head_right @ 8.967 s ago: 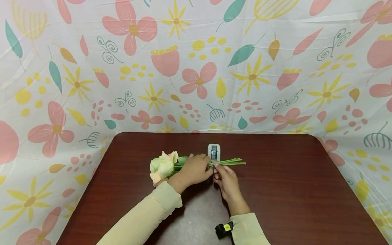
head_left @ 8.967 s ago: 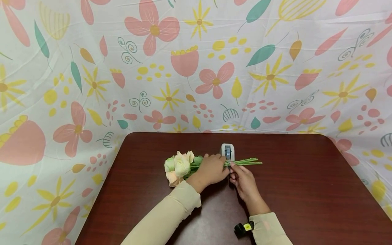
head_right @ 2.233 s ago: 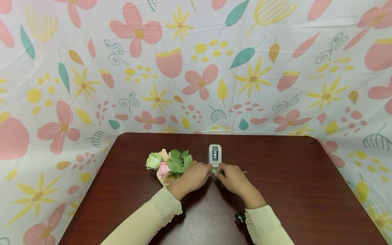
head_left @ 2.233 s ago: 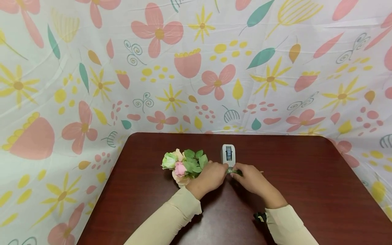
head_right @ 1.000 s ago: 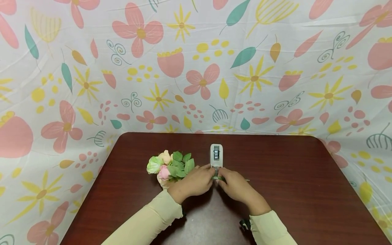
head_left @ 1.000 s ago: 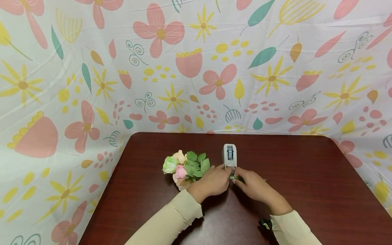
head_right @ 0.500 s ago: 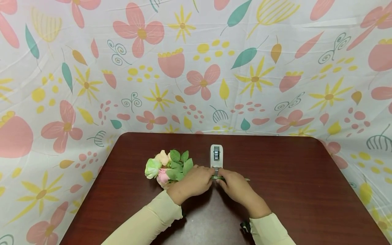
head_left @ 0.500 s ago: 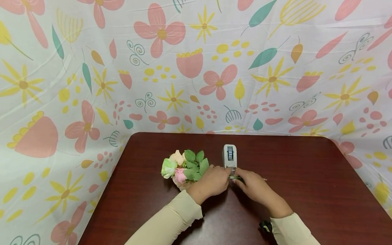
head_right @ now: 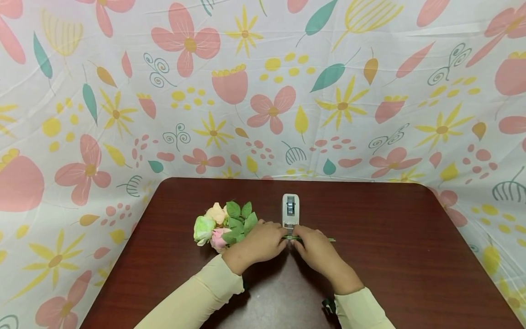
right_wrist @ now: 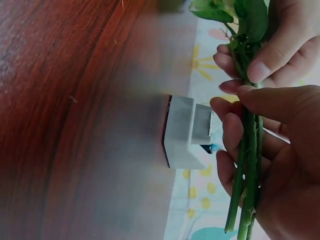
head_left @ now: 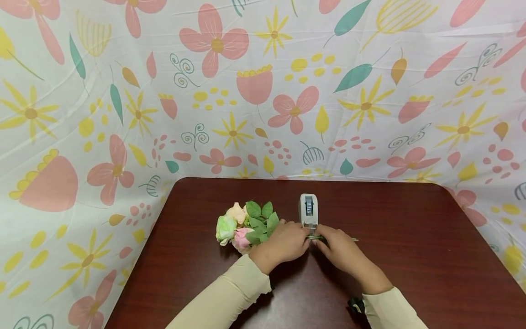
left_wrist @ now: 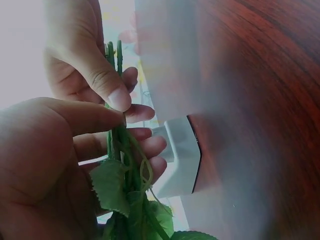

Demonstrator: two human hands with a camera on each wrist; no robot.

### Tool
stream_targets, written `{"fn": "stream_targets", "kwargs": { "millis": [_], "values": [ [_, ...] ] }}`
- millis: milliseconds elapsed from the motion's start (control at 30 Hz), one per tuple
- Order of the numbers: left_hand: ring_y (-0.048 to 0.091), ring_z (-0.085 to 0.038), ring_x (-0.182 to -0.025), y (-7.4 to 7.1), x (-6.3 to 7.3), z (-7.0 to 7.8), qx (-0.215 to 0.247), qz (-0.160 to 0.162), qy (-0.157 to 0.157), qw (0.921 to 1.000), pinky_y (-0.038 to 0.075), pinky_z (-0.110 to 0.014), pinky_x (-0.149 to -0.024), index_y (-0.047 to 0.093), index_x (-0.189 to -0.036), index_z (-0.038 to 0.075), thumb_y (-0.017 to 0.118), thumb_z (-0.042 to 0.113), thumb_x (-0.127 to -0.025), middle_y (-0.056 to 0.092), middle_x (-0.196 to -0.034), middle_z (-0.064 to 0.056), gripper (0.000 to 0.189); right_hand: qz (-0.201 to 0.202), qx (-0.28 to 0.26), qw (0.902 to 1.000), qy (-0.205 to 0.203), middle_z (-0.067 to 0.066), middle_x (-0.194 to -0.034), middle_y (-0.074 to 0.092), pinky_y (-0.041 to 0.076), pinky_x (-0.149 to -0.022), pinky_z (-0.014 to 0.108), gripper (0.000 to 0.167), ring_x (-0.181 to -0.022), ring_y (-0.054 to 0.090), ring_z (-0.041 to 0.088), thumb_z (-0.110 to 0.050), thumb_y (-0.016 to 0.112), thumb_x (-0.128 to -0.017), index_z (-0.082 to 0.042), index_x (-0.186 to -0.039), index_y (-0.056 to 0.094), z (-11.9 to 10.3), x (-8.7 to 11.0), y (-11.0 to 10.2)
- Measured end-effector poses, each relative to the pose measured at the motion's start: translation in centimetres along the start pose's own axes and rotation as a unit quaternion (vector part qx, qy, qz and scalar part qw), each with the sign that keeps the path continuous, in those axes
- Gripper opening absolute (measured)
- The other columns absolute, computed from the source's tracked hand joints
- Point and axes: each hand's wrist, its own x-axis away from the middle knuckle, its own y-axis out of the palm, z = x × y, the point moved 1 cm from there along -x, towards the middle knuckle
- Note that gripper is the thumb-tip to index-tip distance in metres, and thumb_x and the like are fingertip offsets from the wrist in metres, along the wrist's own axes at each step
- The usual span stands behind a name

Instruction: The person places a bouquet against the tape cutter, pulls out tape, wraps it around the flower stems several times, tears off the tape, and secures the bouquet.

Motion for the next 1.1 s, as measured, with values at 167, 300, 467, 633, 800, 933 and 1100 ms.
{"fn": "stream_targets", "kwargs": {
  "millis": [167, 300, 467, 633, 800, 933, 1100],
  "values": [
    [0.066, -0.016, -0.096, -0.12, 0.14, -0.05, -0.008, 0.007, 0.007, 0.9999, 0.046, -0.037, -0.082, 0.073, -0.113, 0.025, 0.052, 0.036, -0.105, 0.072, -0.113, 0.004, 0.025, 0.020, 0.007, 0.9996, -0.018, -0.005, -0.092, 0.068, 0.051, -0.070, 0.034, 0.019, -0.081, 0.064, 0.010, -0.008, 0.077, -0.087, -0.019, -0.091, 0.062, 0.09, -0.05, 0.14],
    [0.065, -0.015, -0.092, -0.34, 0.27, -0.11, -0.018, 0.017, 0.014, 0.9996, 0.044, -0.034, -0.077, 0.073, -0.108, 0.025, 0.053, 0.036, -0.105, 0.072, -0.109, 0.005, 0.024, 0.022, 0.003, 0.9995, -0.023, -0.006, -0.092, 0.063, 0.052, -0.073, 0.035, 0.018, -0.084, 0.063, 0.011, -0.007, 0.077, -0.087, -0.017, -0.094, 0.064, 0.23, -0.06, 0.22],
    [0.065, -0.014, -0.094, -0.65, 0.32, -0.13, -0.014, 0.025, 0.017, 0.9994, 0.044, -0.034, -0.079, 0.073, -0.113, 0.026, 0.055, 0.035, -0.104, 0.072, -0.110, 0.006, 0.022, 0.013, -0.010, 0.9998, -0.003, -0.004, -0.097, 0.064, 0.054, -0.079, 0.036, 0.015, -0.091, 0.065, 0.013, -0.008, 0.076, -0.089, -0.016, -0.097, 0.067, 0.40, -0.13, 0.28],
    [0.065, -0.015, -0.097, -0.66, 0.19, -0.22, -0.007, 0.029, 0.019, 0.9994, 0.046, -0.036, -0.083, 0.072, -0.118, 0.027, 0.056, 0.034, -0.104, 0.072, -0.112, 0.005, 0.022, -0.003, -0.016, 0.9997, 0.018, -0.003, -0.100, 0.065, 0.055, -0.082, 0.037, 0.013, -0.095, 0.066, 0.015, -0.011, 0.075, -0.091, -0.015, -0.101, 0.068, 0.44, -0.15, 0.14],
    [0.064, -0.015, -0.099, -0.31, -0.09, -0.33, 0.002, 0.024, 0.017, 0.9996, 0.047, -0.039, -0.088, 0.071, -0.122, 0.028, 0.057, 0.035, -0.103, 0.071, -0.114, 0.005, 0.024, -0.004, -0.011, 0.9998, 0.019, -0.002, -0.101, 0.067, 0.054, -0.081, 0.039, 0.013, -0.095, 0.066, 0.016, -0.013, 0.075, -0.091, -0.013, -0.103, 0.070, 0.17, -0.20, -0.12],
    [0.064, -0.015, -0.099, -0.19, -0.20, -0.31, 0.006, 0.027, 0.015, 0.9995, 0.048, -0.039, -0.088, 0.072, -0.121, 0.028, 0.059, 0.036, -0.102, 0.070, -0.112, 0.005, 0.024, -0.003, -0.002, 0.9998, 0.018, 0.000, -0.101, 0.069, 0.055, -0.081, 0.041, 0.013, -0.095, 0.067, 0.019, -0.013, 0.075, -0.090, -0.011, -0.103, 0.072, 0.00, -0.26, -0.37],
    [0.066, -0.015, -0.097, -0.01, -0.38, -0.33, 0.001, 0.034, 0.019, 0.9992, 0.047, -0.037, -0.086, 0.073, -0.120, 0.029, 0.061, 0.035, -0.101, 0.069, -0.109, 0.005, 0.023, -0.018, 0.008, 0.9994, 0.027, 0.000, -0.100, 0.070, 0.055, -0.082, 0.041, 0.015, -0.095, 0.067, 0.019, -0.015, 0.074, -0.092, -0.011, -0.106, 0.073, 0.09, -0.43, -0.41]
  ]
}}
